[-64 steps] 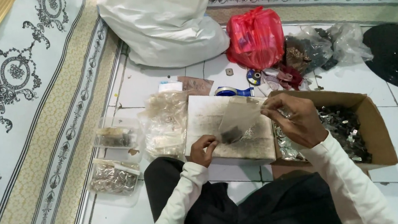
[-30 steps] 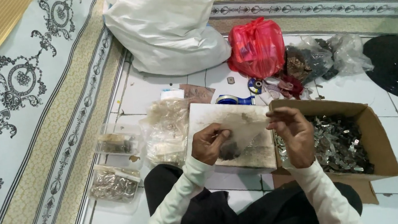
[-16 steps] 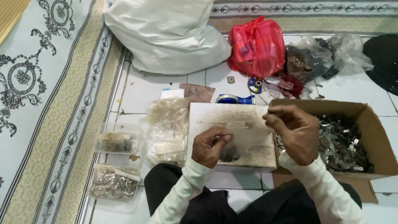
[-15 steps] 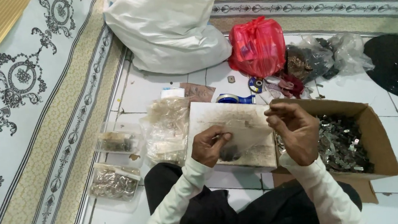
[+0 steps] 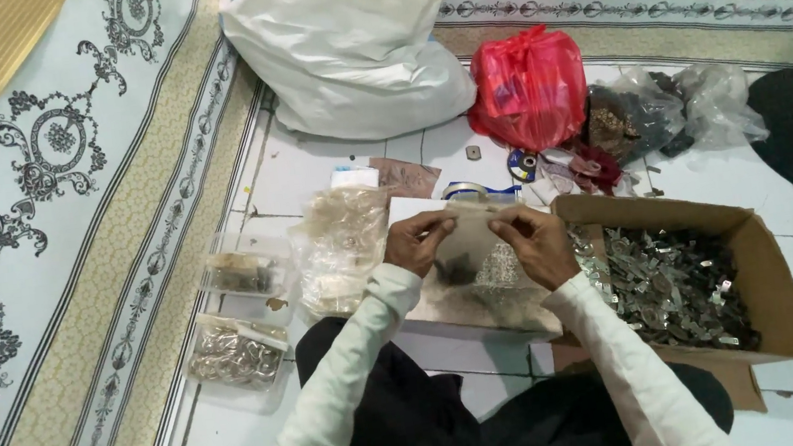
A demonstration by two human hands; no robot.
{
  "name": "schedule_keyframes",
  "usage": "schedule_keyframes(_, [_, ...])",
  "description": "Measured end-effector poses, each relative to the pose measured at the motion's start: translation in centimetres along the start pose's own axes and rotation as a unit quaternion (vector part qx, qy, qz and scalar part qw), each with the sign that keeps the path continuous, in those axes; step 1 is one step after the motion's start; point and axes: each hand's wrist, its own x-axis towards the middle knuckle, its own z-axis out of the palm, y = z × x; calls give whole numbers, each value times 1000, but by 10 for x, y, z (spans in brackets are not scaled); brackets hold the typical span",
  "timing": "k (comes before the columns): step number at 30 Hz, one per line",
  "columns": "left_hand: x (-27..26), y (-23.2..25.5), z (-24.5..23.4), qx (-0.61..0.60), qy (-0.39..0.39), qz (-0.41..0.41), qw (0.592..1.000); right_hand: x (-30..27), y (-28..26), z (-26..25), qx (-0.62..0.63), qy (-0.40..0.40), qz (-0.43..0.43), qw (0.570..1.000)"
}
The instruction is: Sorting small metal parts from a cardboard box and placing them into plastic bags.
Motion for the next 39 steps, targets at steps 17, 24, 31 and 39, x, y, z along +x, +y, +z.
schedule_keyframes(17, [-111,-131,-39,176,-192,127,957,-103,106,22,-143,-154,-28,977])
schedule_keyframes(24, [-104,-112,-41,490,-281,196,802,-99,153,25,-420,-217,-187,861])
schedule_keyframes(31, [-122,-161,-47,433,-276,326,794,-132,187,30,-434,-195,-278,834])
schedule_keyframes(39, [-139,-192,-49,388,-193,296,851,-134,200,26,-370,-161,-262,876])
